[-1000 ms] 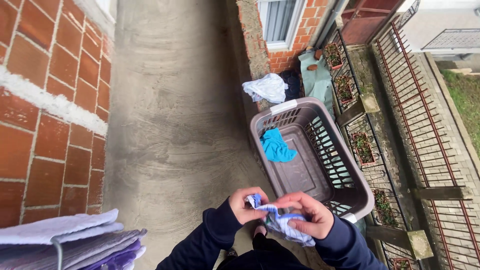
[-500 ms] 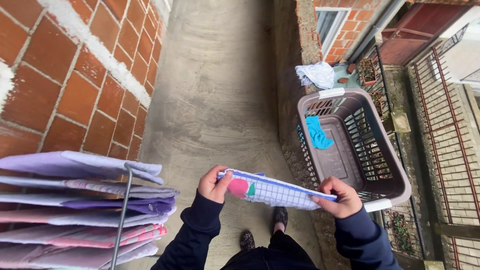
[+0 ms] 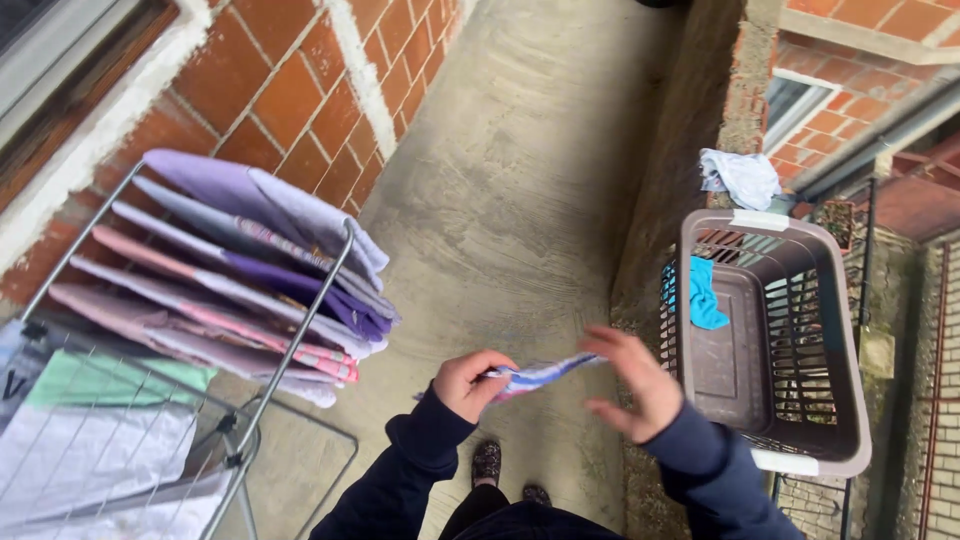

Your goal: The person takes clothes from a laundry basket on a balcony and hangs each item on a folding drying rack, spreading garments over the rack bars. They carry the basket between racks and pick items one at a time from a pile of clothes on a chair.

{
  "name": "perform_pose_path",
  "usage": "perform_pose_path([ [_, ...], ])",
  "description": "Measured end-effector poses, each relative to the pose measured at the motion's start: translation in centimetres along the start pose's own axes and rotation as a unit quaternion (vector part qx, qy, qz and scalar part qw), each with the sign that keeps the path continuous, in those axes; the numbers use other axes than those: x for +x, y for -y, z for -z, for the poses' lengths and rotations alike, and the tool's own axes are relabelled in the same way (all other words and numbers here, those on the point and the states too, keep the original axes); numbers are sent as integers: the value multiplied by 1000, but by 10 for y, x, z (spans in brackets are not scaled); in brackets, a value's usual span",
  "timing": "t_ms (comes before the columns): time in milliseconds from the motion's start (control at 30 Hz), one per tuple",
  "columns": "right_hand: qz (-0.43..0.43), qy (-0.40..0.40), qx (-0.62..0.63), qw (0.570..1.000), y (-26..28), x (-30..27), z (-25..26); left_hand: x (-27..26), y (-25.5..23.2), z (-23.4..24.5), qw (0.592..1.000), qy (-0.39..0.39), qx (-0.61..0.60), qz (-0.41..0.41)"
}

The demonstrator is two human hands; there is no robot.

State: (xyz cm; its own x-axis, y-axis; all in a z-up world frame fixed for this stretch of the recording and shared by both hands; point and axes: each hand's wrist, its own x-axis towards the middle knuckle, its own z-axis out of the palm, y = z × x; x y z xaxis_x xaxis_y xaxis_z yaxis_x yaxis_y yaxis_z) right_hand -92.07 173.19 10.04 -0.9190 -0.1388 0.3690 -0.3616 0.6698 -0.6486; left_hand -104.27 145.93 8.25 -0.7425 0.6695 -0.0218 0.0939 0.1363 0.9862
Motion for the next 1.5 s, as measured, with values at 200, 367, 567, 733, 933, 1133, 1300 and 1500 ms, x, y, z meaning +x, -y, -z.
perform_pose_path([
  [200, -35, 94, 131, 986, 39, 6, -83, -62, 12, -31, 989, -131, 61, -19],
  [367, -28, 129, 206, 970, 65, 0, -107, -129, 47, -36, 996, -80, -7, -37],
  [567, -91, 292, 234, 923, 111, 3, -140, -201, 55, -27, 984, -171, -19, -54],
  [733, -66, 344, 242, 905, 158, 15, -188, -264, 50, 3, 973, -206, -20, -103],
  [933, 128, 331, 268, 896, 277, 45, -227, -399, 85, 67, 951, -215, 221, 0],
  [1133, 108, 336, 235, 906, 303, 59, -301, -639, 110, 123, 869, -331, 361, 65],
  [1300, 225, 481, 215, 820, 379, 69, -385, -836, 101, 112, 831, -465, 279, 124],
  [1500, 316, 553, 156, 755, 464, 52, -515, -978, 77, 38, 703, -634, 214, 240],
])
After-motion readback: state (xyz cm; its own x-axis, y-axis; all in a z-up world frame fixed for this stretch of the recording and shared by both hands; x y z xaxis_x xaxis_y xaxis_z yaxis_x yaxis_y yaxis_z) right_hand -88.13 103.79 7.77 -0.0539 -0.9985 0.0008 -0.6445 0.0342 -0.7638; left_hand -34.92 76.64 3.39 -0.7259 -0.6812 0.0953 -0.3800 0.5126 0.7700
